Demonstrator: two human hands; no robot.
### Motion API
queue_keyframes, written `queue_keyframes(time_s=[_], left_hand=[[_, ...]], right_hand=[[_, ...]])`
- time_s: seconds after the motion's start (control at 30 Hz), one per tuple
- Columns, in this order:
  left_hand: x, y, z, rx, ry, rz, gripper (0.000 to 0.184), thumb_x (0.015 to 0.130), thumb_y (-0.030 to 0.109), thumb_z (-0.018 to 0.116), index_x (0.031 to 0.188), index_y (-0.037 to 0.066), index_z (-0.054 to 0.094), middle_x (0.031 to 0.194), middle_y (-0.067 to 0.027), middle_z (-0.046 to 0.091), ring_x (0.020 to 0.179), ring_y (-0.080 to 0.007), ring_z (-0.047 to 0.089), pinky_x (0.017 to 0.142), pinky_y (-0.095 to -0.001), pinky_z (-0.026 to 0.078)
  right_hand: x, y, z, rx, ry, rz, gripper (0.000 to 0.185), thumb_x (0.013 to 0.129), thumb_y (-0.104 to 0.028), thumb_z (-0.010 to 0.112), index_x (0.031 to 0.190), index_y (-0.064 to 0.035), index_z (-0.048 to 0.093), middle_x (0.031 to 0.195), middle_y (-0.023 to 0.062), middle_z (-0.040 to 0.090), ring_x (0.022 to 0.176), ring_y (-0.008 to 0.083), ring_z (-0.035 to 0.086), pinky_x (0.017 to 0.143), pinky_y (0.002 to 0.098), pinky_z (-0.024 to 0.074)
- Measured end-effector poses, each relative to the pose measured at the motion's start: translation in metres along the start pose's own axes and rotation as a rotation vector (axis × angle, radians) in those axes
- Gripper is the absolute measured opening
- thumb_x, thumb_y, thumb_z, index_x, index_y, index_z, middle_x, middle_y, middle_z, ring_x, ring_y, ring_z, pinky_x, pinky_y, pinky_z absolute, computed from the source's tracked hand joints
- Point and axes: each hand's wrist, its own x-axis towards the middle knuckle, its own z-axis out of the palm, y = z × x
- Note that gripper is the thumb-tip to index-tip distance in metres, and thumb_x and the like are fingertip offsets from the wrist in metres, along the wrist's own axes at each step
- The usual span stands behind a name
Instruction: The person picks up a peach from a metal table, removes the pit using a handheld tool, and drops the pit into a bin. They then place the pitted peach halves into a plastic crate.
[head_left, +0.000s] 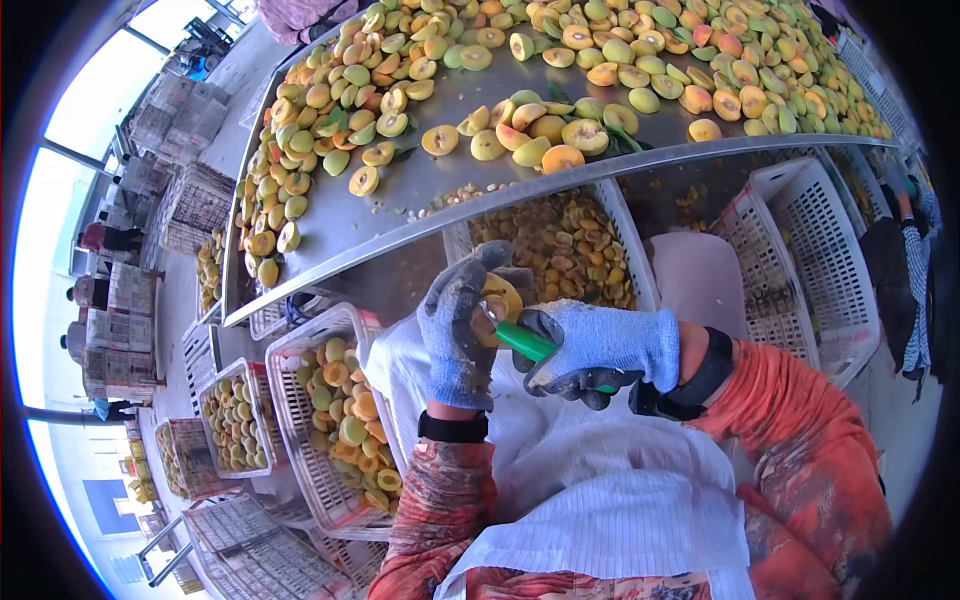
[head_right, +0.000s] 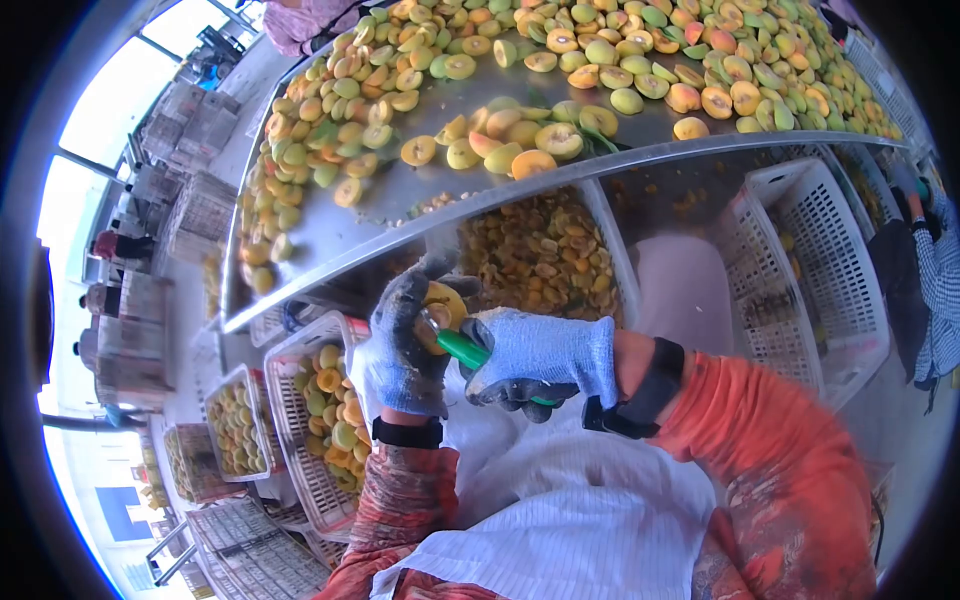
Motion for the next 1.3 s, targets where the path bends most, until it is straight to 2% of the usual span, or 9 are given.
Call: queue_keyframes(time_s=[0.2, 0.47, 0.6, 0.8, 0.87, 0.93, 1.03, 1.13, 1.3], left_hand=[[0.015, -0.007, -0.001, 0.201, 0.042, 0.073, 0.034, 0.086, 0.019, 0.058, 0.107, -0.007, 0.059, 0.098, -0.0161, 0.064, 0.085, -0.0247, 0.064, 0.072, -0.0331, 0.054], [0.049, -0.018, 0.006, -0.188, 0.02, -0.359, 0.041, 0.086, 0.024, 0.056, 0.115, -0.005, 0.053, 0.101, -0.0162, 0.062, 0.084, -0.0289, 0.063, 0.07, -0.0363, 0.055], [0.066, -0.043, 0.0, -0.309, 0.227, -0.23, 0.042, 0.089, 0.029, 0.051, 0.117, -0.002, 0.051, 0.113, -0.0161, 0.057, 0.092, -0.0284, 0.061, 0.075, -0.039, 0.053], [0.07, -0.037, -0.023, -0.507, 0.001, -0.318, 0.044, 0.093, 0.036, 0.043, 0.12, 0.002, 0.05, 0.112, -0.0178, 0.058, 0.102, -0.0309, 0.058, 0.083, -0.0469, 0.051], [0.07, -0.037, -0.026, -0.37, 0.165, -0.322, 0.054, 0.088, 0.043, 0.047, 0.128, 0.007, 0.046, 0.119, -0.0147, 0.054, 0.103, -0.0333, 0.057, 0.082, -0.0463, 0.051], [0.072, -0.034, -0.03, -0.401, 0.126, -0.34, 0.052, 0.089, 0.041, 0.047, 0.13, 0.01, 0.045, 0.121, -0.0168, 0.053, 0.107, -0.037, 0.054, 0.086, -0.0475, 0.049], [0.059, -0.03, -0.034, -0.318, 0.109, -0.276, 0.052, 0.088, 0.038, 0.048, 0.13, 0.008, 0.044, 0.12, -0.0187, 0.053, 0.109, -0.0368, 0.052, 0.09, -0.048, 0.046], [0.052, -0.027, -0.032, -0.446, 0.079, -0.327, 0.054, 0.087, 0.037, 0.05, 0.127, 0.002, 0.045, 0.118, -0.0202, 0.054, 0.108, -0.0359, 0.054, 0.09, -0.049, 0.046], [0.044, -0.034, -0.039, -0.425, 0.041, -0.358, 0.044, 0.089, 0.027, 0.048, 0.121, -0.003, 0.047, 0.116, -0.0192, 0.056, 0.104, -0.0331, 0.057, 0.087, -0.0462, 0.049]], right_hand=[[0.001, 0.013, -0.007, 0.353, -0.098, -0.01, 0.023, 0.076, -0.013, 0.067, 0.092, -0.0044, 0.054, 0.062, 0.0028, 0.051, 0.045, 0.0115, 0.049, 0.035, 0.0261, 0.0382], [0.011, 0.036, -0.024, 0.602, 0.004, -0.153, 0.032, 0.075, -0.01, 0.07, 0.102, -0.0001, 0.057, 0.07, 0.0045, 0.058, 0.046, 0.0095, 0.051, 0.037, 0.0217, 0.0396], [0.006, 0.032, -0.04, 0.817, 0.046, -0.296, 0.031, 0.079, -0.007, 0.068, 0.106, -0.0019, 0.055, 0.077, 0.0025, 0.059, 0.057, 0.0058, 0.053, 0.046, 0.0198, 0.0421], [0.016, 0.048, -0.061, 0.63, 0.344, -0.282, 0.039, 0.086, -0.014, 0.059, 0.122, -0.0023, 0.047, 0.095, 0.0089, 0.064, 0.072, 0.0153, 0.063, 0.056, 0.027, 0.0492], [0.035, 0.078, -0.067, -0.875, 0.816, -0.068, 0.048, 0.08, -0.02, 0.064, 0.123, -0.0035, 0.047, 0.096, 0.0178, 0.063, 0.08, 0.029, 0.064, 0.066, 0.0372, 0.0506], [0.034, 0.069, -0.075, -0.688, 0.784, 0.005, 0.055, 0.075, -0.024, 0.067, 0.124, -0.0057, 0.047, 0.094, 0.024, 0.061, 0.085, 0.0376, 0.06, 0.074, 0.0434, 0.0485], [0.038, 0.078, -0.07, -0.647, 0.984, -0.433, 0.053, 0.076, -0.027, 0.066, 0.121, -0.0066, 0.049, 0.09, 0.0206, 0.063, 0.085, 0.0363, 0.061, 0.073, 0.0423, 0.0486], [0.043, 0.089, -0.071, -0.829, 0.859, -0.081, 0.052, 0.076, -0.028, 0.066, 0.12, -0.0062, 0.049, 0.089, 0.0198, 0.063, 0.083, 0.0359, 0.062, 0.072, 0.0421, 0.049], [0.032, 0.078, -0.051, -0.761, 0.887, -0.28, 0.051, 0.078, -0.027, 0.064, 0.121, -0.0048, 0.048, 0.087, 0.0212, 0.063, 0.078, 0.0355, 0.062, 0.068, 0.0434, 0.0492]])
